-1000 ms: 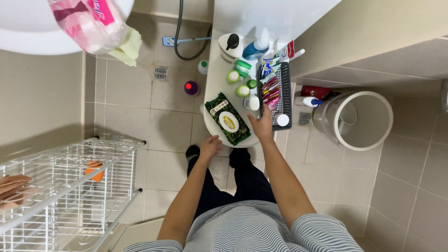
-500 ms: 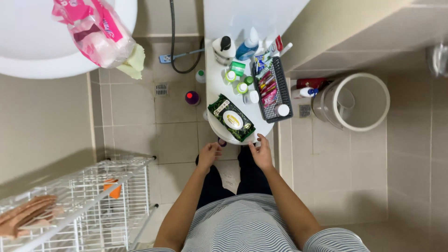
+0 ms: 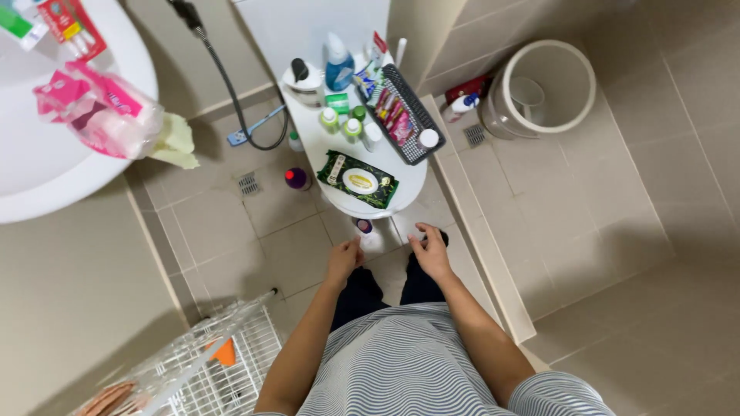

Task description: The person folds an orange cloth and places it on a white wire rack. They then pick up various bottles, a basket, and other items from the floor and the toilet tank lid, arranging them on the rack.

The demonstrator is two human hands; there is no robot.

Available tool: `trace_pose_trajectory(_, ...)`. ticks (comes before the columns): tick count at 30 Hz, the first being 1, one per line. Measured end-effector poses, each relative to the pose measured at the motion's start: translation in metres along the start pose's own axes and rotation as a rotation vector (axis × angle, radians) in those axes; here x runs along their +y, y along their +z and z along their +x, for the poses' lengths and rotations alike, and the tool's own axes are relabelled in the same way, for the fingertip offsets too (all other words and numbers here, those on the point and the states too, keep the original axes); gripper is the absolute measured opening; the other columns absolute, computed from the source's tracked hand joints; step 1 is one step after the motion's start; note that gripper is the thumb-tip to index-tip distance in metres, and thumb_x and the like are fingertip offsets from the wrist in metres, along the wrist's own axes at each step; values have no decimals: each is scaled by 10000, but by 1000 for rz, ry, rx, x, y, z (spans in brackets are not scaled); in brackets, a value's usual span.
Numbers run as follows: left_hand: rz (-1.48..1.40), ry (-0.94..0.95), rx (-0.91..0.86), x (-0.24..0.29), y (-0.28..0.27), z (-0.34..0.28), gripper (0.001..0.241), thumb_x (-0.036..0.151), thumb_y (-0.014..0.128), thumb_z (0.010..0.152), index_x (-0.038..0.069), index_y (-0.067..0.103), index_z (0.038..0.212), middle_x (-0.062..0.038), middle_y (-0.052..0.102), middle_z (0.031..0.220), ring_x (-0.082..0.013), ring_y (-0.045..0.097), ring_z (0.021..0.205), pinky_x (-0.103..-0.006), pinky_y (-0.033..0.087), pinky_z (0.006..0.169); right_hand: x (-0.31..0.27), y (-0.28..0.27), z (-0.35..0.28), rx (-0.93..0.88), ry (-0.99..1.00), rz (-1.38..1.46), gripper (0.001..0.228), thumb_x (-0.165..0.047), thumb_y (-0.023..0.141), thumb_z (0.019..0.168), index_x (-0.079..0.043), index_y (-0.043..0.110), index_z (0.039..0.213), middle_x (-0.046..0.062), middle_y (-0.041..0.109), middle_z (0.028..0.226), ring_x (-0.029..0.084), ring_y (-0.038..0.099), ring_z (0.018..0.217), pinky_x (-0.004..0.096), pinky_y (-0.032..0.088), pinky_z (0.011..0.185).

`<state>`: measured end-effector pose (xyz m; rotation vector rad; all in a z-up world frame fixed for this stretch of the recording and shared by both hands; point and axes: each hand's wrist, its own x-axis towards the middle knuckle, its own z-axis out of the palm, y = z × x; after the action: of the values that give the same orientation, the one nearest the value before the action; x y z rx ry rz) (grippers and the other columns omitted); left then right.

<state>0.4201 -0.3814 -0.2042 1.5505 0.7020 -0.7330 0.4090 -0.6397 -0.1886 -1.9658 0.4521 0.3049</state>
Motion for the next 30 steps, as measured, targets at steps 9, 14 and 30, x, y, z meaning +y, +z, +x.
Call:
trace_pose_trajectory(9,-60,93,-7,13,106,-8,420,430,566,1029,78,646,815,-24,658,739,-137,652,683,-296,526,622,24,-119,0,-66,57,37,415,-301,688,954,-54,630,1283,104,640,1294,186,678,800,326,577,736)
trace_pose_trajectory(14,-86,51,-1,17,205,-21,387,422,561,1027,94,659,846,-5,672,774,-121,663,714,-285,529,640,93,-205,-5,-65,24,5,360,-273,679,951,-61,664,1241,93,702,1194,151,691,776,300,588,730)
trace_pose_trajectory(30,-72,28,6,31,366,30,367,417,583,1016,83,688,905,-7,692,799,-103,663,701,-269,521,616,164,-298,70,-18,5,58,347,-328,700,971,-53,690,1183,82,762,1032,125,692,827,289,571,726)
